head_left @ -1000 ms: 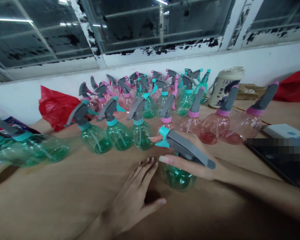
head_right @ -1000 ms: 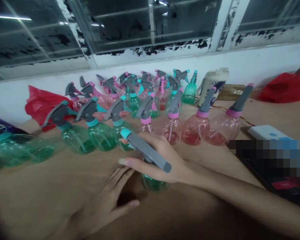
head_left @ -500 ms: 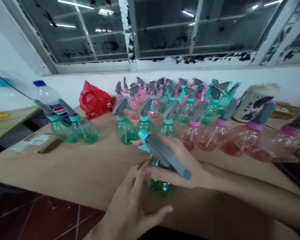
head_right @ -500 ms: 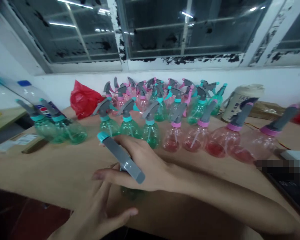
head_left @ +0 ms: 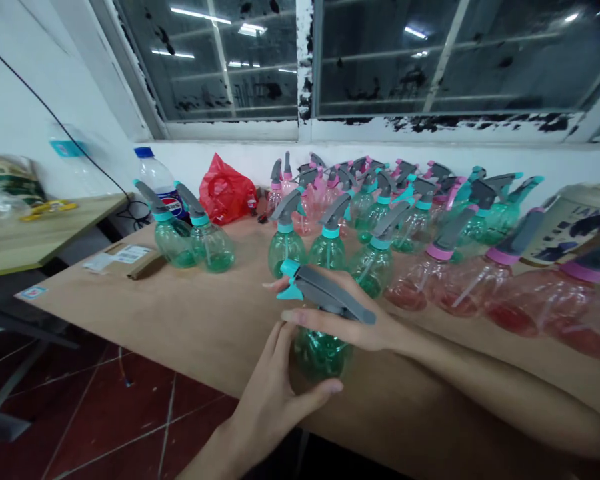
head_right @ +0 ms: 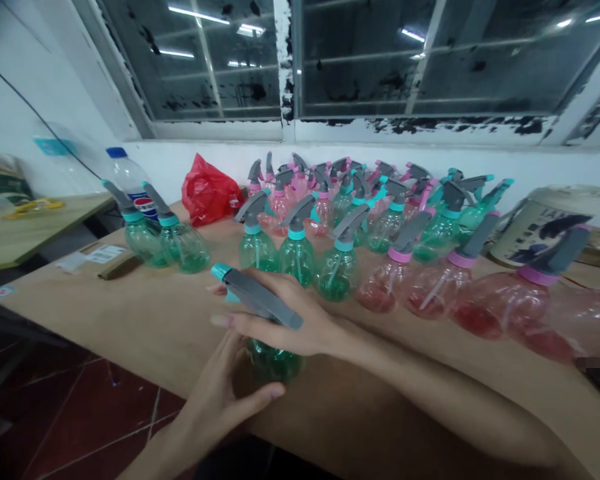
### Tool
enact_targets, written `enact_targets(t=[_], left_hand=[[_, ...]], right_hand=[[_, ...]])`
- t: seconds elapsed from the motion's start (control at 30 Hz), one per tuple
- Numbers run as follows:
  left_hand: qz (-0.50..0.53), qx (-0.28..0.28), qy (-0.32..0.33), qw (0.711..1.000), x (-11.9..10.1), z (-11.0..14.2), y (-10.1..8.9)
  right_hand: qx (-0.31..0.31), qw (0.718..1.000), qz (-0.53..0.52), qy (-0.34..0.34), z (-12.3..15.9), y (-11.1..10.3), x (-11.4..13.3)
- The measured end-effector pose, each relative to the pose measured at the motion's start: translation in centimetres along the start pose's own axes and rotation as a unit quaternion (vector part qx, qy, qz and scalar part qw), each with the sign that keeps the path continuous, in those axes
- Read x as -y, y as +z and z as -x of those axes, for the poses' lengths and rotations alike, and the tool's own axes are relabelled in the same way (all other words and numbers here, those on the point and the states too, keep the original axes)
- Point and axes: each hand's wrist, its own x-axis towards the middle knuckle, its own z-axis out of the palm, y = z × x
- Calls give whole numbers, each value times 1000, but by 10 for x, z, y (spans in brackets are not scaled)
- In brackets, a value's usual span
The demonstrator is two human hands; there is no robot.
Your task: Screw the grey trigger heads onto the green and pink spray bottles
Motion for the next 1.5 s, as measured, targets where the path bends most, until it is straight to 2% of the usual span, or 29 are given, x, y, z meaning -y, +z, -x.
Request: enact_targets(t=[0.17,0.3,0.43,0.57,0.67,0.9,1.1,1.2,1.37,1.5], left_hand=[[60,-24,-22,998,6,-8,14],[77,-2,-31,997,-1,-20,15],[47,35,-51,997,-9,-33,11],[41,32,-59,997,-10,-38,14],[42,20,-54,997,-7,-37,19],[28,11,-40,999,-8,-35,22],[19,20,-36,999,-9,-32,22],[16,27,-28,999,-8,-30,24],[-9,-19,-19,1000,-8,-25,24],[-60,-66,-2,996,-7,-21,13]], right_hand=[[11,996,-82,44,-5,-8,-7],[20,998,-42,35,-2,-19,-12],[7,1000,-2,14,4,-29,-14],[1,1000,10,5,5,-33,-14],[7,1000,22,6,5,-33,-17],[-35,998,55,27,9,-30,-20],[-17,999,-5,35,5,-31,-11],[-31,999,-6,35,5,-30,-9],[-27,999,12,40,2,-24,-13],[-55,998,-3,14,-10,-7,-21]])
